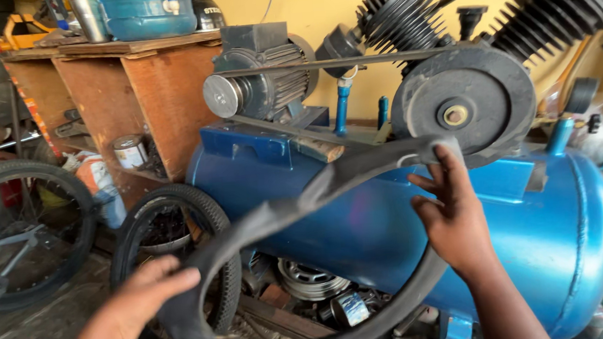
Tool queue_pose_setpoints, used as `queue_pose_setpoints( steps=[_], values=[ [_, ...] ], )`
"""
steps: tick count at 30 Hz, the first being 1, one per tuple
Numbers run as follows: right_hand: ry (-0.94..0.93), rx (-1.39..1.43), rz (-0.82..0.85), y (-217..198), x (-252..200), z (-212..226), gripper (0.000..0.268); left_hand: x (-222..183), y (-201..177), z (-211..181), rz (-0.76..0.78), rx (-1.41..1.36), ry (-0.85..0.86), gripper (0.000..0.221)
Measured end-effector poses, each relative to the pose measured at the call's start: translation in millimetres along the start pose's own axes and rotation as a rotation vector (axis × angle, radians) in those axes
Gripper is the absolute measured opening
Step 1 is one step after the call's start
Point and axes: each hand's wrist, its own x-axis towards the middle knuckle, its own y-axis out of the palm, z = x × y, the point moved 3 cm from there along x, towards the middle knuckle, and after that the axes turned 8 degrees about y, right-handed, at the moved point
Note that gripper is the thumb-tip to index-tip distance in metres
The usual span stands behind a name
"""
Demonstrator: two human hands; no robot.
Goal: The person prepares a bicycle inner tube for patching by sanding the area around the leak with a metal tool and then applying adhesive from a tube and a rubber patch.
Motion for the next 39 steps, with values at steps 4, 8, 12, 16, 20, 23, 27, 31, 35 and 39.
queue_pose_setpoints(
  steps=[4, 8, 12, 16, 20, 23, 27, 31, 35, 39],
  values=[
    [-0.103, 0.165, 0.187, 14, -7, 39, 0.085, 17, 38, 42, 0.146, 0.147, -0.192, 0.091],
    [-0.077, 0.263, 0.276, 32, -13, 61, 0.086, 13, 92, 5, 0.175, 0.12, -0.002, 0.093],
    [0.017, 0.408, 0.38, 62, -27, 64, 0.086, -21, 150, -103, -0.057, -0.039, 0.665, 0.09],
    [0.113, 0.422, 0.458, 83, -40, 58, 0.086, -60, 178, -178, -0.222, 0.016, 1.063, 0.092],
    [0.065, 0.425, 0.459, 77, -41, 53, 0.09, -69, 179, -206, -0.298, 0.073, 1.178, 0.074],
    [0.065, 0.386, 0.336, 66, -38, 37, 0.076, -64, 177, -222, -0.178, 0.103, 1.131, 0.057],
    [-0.243, 0.103, 0.181, 74, -58, -4, 0.045, -53, 174, -255, -0.175, 0.336, 1.211, 0.039],
    [0.049, -0.036, 0.311, 92, -70, -67, 0.031, -51, 177, -283, -0.206, 0.406, 1.223, 0.036],
    [0.624, 0.018, 0.795, 78, -71, -90, 0.066, -62, 158, -302, -0.295, 0.423, 1.319, 0.034],
    [0.688, 0.142, 0.779, 59, -58, -70, 0.085, -68, 135, -312, -0.325, 0.516, 1.295, 0.029]
  ],
)
